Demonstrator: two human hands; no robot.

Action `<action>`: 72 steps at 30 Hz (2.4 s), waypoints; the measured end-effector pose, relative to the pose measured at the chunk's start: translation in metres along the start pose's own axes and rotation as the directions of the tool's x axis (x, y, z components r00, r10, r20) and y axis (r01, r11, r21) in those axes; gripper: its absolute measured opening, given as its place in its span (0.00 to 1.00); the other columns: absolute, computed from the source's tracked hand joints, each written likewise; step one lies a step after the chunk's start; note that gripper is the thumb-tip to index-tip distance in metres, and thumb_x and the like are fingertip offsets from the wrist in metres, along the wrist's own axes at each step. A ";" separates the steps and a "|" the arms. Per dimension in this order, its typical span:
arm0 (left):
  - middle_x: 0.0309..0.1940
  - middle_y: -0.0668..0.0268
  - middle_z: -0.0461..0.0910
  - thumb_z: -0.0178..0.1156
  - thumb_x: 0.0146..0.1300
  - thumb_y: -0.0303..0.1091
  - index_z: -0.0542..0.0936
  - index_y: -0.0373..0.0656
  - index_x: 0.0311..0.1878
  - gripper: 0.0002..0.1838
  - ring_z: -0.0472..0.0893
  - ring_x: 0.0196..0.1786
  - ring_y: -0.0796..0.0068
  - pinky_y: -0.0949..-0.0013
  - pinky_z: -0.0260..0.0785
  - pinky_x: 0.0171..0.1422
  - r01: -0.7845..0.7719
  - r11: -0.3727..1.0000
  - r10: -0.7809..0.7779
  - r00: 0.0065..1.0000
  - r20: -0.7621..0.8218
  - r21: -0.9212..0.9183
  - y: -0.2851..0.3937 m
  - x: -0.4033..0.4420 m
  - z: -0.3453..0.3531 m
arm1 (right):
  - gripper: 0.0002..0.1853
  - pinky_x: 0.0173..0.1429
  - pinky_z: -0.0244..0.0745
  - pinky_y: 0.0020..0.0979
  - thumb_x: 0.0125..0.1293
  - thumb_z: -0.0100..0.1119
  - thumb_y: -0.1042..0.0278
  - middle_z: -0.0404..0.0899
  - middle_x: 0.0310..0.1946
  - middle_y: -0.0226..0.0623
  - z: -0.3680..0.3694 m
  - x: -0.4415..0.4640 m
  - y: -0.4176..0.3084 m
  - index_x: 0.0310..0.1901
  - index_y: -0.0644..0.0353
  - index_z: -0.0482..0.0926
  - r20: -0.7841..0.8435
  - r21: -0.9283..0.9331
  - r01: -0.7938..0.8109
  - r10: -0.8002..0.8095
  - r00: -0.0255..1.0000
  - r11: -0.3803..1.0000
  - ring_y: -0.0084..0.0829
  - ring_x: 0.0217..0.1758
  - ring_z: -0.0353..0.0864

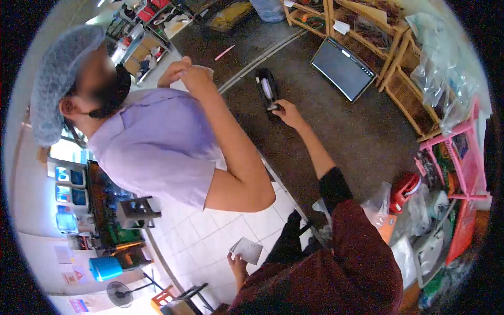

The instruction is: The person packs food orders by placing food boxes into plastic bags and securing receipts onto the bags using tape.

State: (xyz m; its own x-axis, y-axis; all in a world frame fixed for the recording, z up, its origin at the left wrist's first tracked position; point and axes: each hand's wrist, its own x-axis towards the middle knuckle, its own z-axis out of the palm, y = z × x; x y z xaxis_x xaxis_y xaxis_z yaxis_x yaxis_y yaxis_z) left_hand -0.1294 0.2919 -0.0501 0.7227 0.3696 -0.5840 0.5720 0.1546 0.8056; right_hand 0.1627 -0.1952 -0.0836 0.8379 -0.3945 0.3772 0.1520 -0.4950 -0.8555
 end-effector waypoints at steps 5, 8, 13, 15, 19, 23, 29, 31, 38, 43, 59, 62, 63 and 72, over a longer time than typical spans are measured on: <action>0.33 0.65 0.72 0.53 0.57 0.32 0.57 0.45 0.58 0.26 0.71 0.32 0.76 0.72 0.67 0.32 0.060 0.986 -0.091 0.974 0.206 0.155 -0.013 0.002 0.028 | 0.20 0.32 0.70 0.25 0.47 0.67 0.50 0.79 0.29 0.33 -0.045 -0.045 -0.048 0.33 0.60 0.80 0.267 -0.027 -0.356 0.350 0.898 0.934 0.24 0.27 0.76; 0.34 0.64 0.73 0.52 0.59 0.33 0.56 0.44 0.58 0.25 0.71 0.33 0.76 0.72 0.68 0.33 -0.309 0.923 0.180 0.872 0.454 0.228 -0.011 0.006 0.050 | 0.19 0.28 0.69 0.23 0.50 0.64 0.50 0.79 0.19 0.30 -0.043 -0.057 -0.051 0.26 0.61 0.81 0.235 0.008 -0.551 0.534 0.812 0.834 0.22 0.21 0.76; 0.40 0.57 0.74 0.48 0.62 0.30 0.54 0.42 0.59 0.23 0.72 0.35 0.77 0.73 0.68 0.35 -0.285 0.950 0.194 0.858 0.476 0.127 0.029 -0.006 0.081 | 0.12 0.29 0.69 0.27 0.55 0.60 0.60 0.78 0.19 0.34 -0.062 -0.133 -0.102 0.25 0.60 0.80 -0.046 -0.024 -0.396 0.394 0.918 0.918 0.24 0.24 0.78; 0.40 0.56 0.74 0.48 0.62 0.29 0.54 0.42 0.59 0.23 0.72 0.36 0.76 0.74 0.68 0.35 -0.296 0.945 0.193 0.845 0.500 0.136 0.030 -0.002 0.080 | 0.10 0.33 0.71 0.32 0.55 0.59 0.62 0.79 0.20 0.35 -0.059 -0.152 -0.104 0.24 0.60 0.79 -0.070 0.036 -0.495 0.497 0.865 0.868 0.27 0.26 0.79; 0.40 0.56 0.75 0.47 0.63 0.28 0.54 0.42 0.59 0.23 0.75 0.39 0.76 0.75 0.69 0.35 -0.339 0.928 0.189 0.786 0.589 0.155 0.055 -0.033 0.098 | 0.08 0.48 0.60 0.53 0.54 0.58 0.61 0.80 0.27 0.36 -0.055 -0.140 -0.103 0.26 0.55 0.80 -0.361 -0.618 -0.466 0.299 0.884 0.633 0.38 0.38 0.78; 0.42 0.57 0.75 0.48 0.62 0.27 0.54 0.41 0.60 0.23 0.76 0.38 0.78 0.77 0.70 0.36 -0.410 0.907 0.220 0.654 0.724 0.095 0.089 -0.079 0.115 | 0.08 0.49 0.58 0.57 0.51 0.59 0.58 0.80 0.28 0.36 -0.089 -0.135 -0.125 0.27 0.51 0.82 -0.217 -0.454 -0.566 0.531 0.819 0.688 0.40 0.38 0.78; 0.44 0.56 0.75 0.49 0.61 0.24 0.54 0.42 0.61 0.25 0.77 0.39 0.77 0.79 0.70 0.36 -0.465 0.885 0.204 0.373 0.905 -0.008 0.114 -0.161 0.146 | 0.15 0.43 0.68 0.44 0.49 0.62 0.51 0.80 0.23 0.33 -0.098 -0.148 -0.099 0.25 0.54 0.81 -0.155 -0.196 -0.659 0.641 0.752 0.726 0.32 0.31 0.79; 0.45 0.56 0.75 0.49 0.61 0.23 0.54 0.42 0.61 0.25 0.76 0.42 0.76 0.77 0.71 0.39 -0.455 0.891 0.185 0.354 0.917 -0.004 0.105 -0.169 0.144 | 0.16 0.42 0.69 0.41 0.48 0.62 0.49 0.80 0.23 0.32 -0.101 -0.151 -0.089 0.25 0.55 0.81 -0.133 -0.215 -0.640 0.627 0.768 0.738 0.30 0.30 0.79; 0.44 0.57 0.75 0.50 0.59 0.27 0.55 0.45 0.62 0.27 0.76 0.40 0.75 0.76 0.71 0.37 -0.402 0.910 0.132 0.519 0.844 0.105 0.084 -0.168 0.108 | 0.16 0.48 0.62 0.53 0.50 0.61 0.51 0.79 0.25 0.36 -0.062 -0.147 -0.088 0.21 0.56 0.79 -0.275 -0.349 -0.640 0.577 0.769 0.685 0.36 0.35 0.79; 0.43 0.59 0.76 0.50 0.60 0.27 0.54 0.44 0.62 0.27 0.76 0.39 0.78 0.76 0.70 0.39 -0.404 0.907 0.176 0.625 0.761 0.121 0.087 -0.139 0.084 | 0.11 0.51 0.57 0.58 0.51 0.59 0.56 0.80 0.29 0.37 -0.064 -0.124 -0.074 0.24 0.55 0.80 -0.364 -0.534 -0.639 0.531 0.765 0.554 0.41 0.40 0.78; 0.45 0.54 0.75 0.48 0.60 0.22 0.55 0.42 0.60 0.24 0.78 0.39 0.73 0.76 0.72 0.39 -0.396 0.909 0.100 0.502 0.859 0.126 0.088 -0.130 0.099 | 0.26 0.18 0.57 0.30 0.41 0.72 0.57 0.60 0.09 0.27 -0.114 -0.115 -0.045 0.10 0.55 0.59 -0.084 -0.094 -0.530 0.523 0.848 0.843 0.20 0.14 0.64; 0.45 0.54 0.75 0.49 0.61 0.22 0.55 0.42 0.60 0.24 0.78 0.39 0.73 0.76 0.71 0.38 -0.347 0.926 0.083 0.567 0.820 0.147 0.092 -0.121 0.096 | 0.23 0.20 0.58 0.33 0.45 0.68 0.66 0.58 0.11 0.37 -0.112 -0.117 -0.055 0.14 0.61 0.58 -0.128 -0.373 -0.058 0.011 0.992 0.926 0.27 0.15 0.66; 0.44 0.55 0.75 0.49 0.60 0.22 0.55 0.42 0.60 0.24 0.78 0.39 0.74 0.77 0.71 0.38 -0.354 0.926 0.106 0.583 0.805 0.134 0.095 -0.119 0.094 | 0.23 0.20 0.58 0.33 0.45 0.68 0.66 0.58 0.11 0.37 -0.110 -0.115 -0.050 0.14 0.61 0.58 -0.112 -0.371 -0.049 0.008 0.994 0.928 0.27 0.15 0.66; 0.44 0.58 0.75 0.49 0.60 0.22 0.53 0.43 0.61 0.27 0.77 0.38 0.78 0.81 0.69 0.35 -0.422 0.903 0.176 0.542 0.822 0.085 0.097 -0.113 0.108 | 0.20 0.23 0.62 0.32 0.49 0.64 0.65 0.63 0.13 0.45 -0.102 -0.132 -0.033 0.16 0.66 0.63 -0.142 -0.535 -0.016 -0.071 0.987 0.844 0.38 0.15 0.63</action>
State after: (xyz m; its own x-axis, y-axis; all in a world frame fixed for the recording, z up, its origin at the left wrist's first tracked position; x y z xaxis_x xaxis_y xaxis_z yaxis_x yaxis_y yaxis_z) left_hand -0.1139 0.1665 0.0833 0.8111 -0.5255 -0.2568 0.2447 -0.0940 0.9650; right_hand -0.0063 -0.2056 -0.0687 0.7423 -0.4643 0.4831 -0.1661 -0.8260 -0.5386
